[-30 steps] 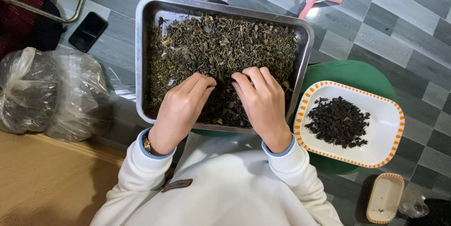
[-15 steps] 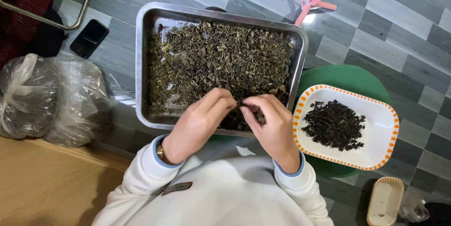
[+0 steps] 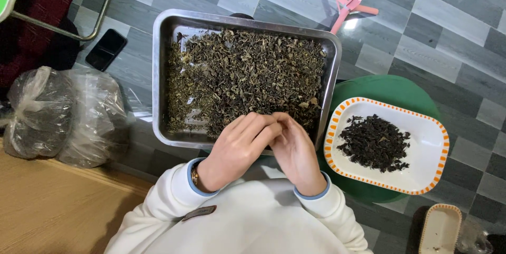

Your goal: Sorting dried tea leaves from a large metal tray into a smaller plastic bowl by hand.

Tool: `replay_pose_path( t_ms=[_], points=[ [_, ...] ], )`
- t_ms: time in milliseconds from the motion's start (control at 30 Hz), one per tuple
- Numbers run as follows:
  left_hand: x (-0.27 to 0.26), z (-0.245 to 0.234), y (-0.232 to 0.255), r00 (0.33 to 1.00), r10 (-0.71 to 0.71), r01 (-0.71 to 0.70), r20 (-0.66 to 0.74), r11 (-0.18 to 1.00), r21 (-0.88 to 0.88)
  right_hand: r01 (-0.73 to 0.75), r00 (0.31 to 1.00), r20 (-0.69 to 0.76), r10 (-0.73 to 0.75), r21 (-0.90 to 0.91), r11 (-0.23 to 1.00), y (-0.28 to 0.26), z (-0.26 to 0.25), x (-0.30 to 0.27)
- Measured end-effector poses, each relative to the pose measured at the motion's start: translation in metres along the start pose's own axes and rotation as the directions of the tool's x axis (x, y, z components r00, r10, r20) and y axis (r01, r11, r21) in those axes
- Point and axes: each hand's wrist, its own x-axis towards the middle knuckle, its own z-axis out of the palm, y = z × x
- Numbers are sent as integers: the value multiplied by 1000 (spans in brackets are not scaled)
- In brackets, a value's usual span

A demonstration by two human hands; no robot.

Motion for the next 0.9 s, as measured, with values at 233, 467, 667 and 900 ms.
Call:
replay_pose_path(
  t_ms=[233, 467, 667, 900],
  points=[
    [-18, 15, -26, 997, 48, -55, -52, 990, -130, -30, 996, -67, 52, 293, 956, -21, 10, -7],
    [8, -15, -108, 987, -82, 50, 141, 974, 220, 356, 926, -51, -374, -211, 910, -83, -63, -54],
    [31, -16, -118, 938, -195, 128, 287, 964, 234, -23, 808, -15, -589, -1000, -6, -125, -66, -74],
    [33, -3, -126, 919, -240, 202, 313, 968, 148, -52, 722, 171, -670, -953, -299, -127, -66, -74]
  ],
)
